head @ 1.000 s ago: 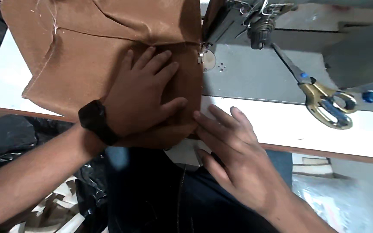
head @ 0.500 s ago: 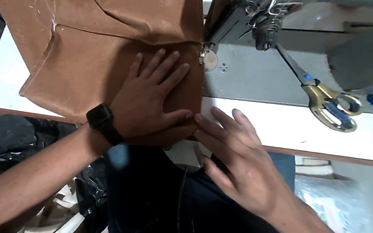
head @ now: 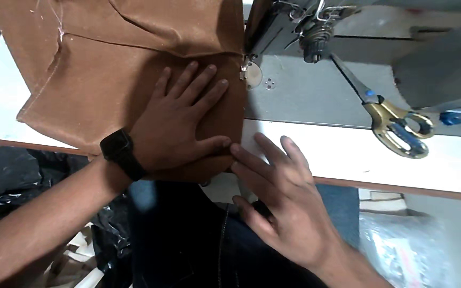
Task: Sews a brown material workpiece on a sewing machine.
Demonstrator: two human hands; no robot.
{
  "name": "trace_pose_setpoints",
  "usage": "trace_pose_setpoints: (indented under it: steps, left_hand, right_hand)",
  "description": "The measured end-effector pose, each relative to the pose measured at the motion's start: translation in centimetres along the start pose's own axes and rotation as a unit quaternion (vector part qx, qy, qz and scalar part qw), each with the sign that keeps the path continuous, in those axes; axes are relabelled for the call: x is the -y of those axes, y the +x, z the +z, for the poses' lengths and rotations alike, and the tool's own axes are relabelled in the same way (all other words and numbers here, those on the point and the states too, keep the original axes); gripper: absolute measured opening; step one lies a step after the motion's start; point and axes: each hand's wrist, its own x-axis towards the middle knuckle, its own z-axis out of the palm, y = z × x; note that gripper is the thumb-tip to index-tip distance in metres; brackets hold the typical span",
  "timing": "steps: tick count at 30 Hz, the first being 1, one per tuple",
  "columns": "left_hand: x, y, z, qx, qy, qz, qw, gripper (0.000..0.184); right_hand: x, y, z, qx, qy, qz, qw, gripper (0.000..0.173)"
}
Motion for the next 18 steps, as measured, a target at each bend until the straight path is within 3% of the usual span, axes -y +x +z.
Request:
trace_pose_setpoints:
  steps: [6,11,18]
  left_hand:
    - [0.4,0.1,0.3,-0.004,0.008,0.018,1.0,0.092]
    - [0.4,0.1,0.6,-0.021,-0.001,0.02,1.0,0.087]
    - [-0.3,0.0,0.1,-0.006,0.015,0.011,1.0,0.1]
  right_hand:
    - [1.6,0.1,0.6,-0.058,0.039,0.017,0.997,0.039]
    - [2.3,0.1,0.9,-0.051,0.04,0.034,0.997,0.043]
    - [1.9,-0.5,0.6,-0.022,0.024,0.039,0.999,0.042]
